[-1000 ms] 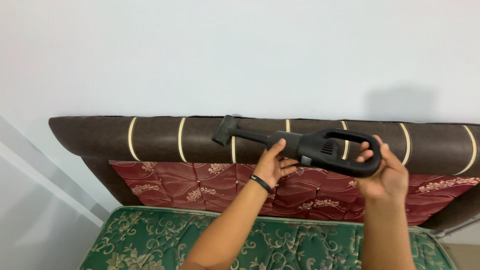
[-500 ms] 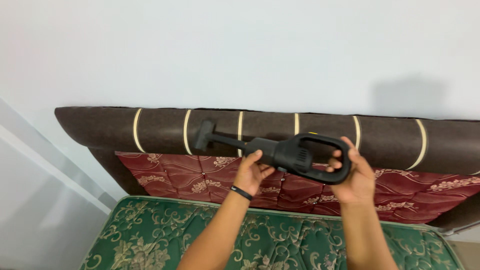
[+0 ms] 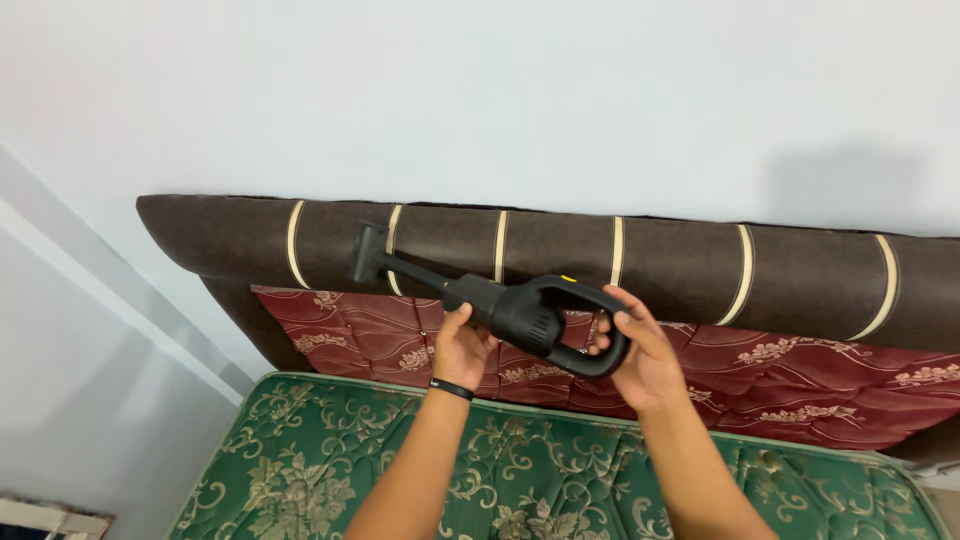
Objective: The person uses a handheld vacuum cleaner to clean a maroon and brown upholstered headboard. They move the vacuum nozzle systematically across the tufted fabric surface, covering the top edge and the main panel of the headboard.
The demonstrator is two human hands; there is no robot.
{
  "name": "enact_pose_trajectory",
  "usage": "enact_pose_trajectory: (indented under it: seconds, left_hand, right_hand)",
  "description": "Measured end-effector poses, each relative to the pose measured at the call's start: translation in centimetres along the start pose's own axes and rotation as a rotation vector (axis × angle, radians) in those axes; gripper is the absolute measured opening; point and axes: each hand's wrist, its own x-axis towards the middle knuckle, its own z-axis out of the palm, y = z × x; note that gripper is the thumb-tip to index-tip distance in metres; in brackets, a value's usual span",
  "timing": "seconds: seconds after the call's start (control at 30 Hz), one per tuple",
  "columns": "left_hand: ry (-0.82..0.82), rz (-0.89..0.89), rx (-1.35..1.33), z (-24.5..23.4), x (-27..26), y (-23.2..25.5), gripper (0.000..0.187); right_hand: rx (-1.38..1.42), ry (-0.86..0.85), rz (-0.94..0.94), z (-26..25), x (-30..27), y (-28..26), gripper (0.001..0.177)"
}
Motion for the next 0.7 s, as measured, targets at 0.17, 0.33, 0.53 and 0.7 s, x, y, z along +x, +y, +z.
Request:
enact_pose_trajectory:
  seconds: [0.17,0.33,0.53,0.7]
  left_hand:
    - [-0.047,-0.086,0.040,1.7,-0.5,-2.3,0.047]
    - [-0.148,-0.199,0.161,4.1,-1.4,-5.9,0.053]
    - [-0.265,-0.352,0.191,7.9,-3.1,-10.4,0.055]
    - [-0.312,-0.428,0.182,9.4,-3.8,-12.0,0.055]
  right_hand:
    - [-0.048,0.080,-0.049,-3.1,-1.2,-2.1,0.047]
    - [-0.091,0.152,-0.124,-7.7,-3.6,-5.9,0.046]
    - [-0.136,0.165,-0.264,-12.8,-8.3,-10.0,0.040]
    - [-0.147,0.179,-0.312,-14.4,-10.3,-11.1,0.040]
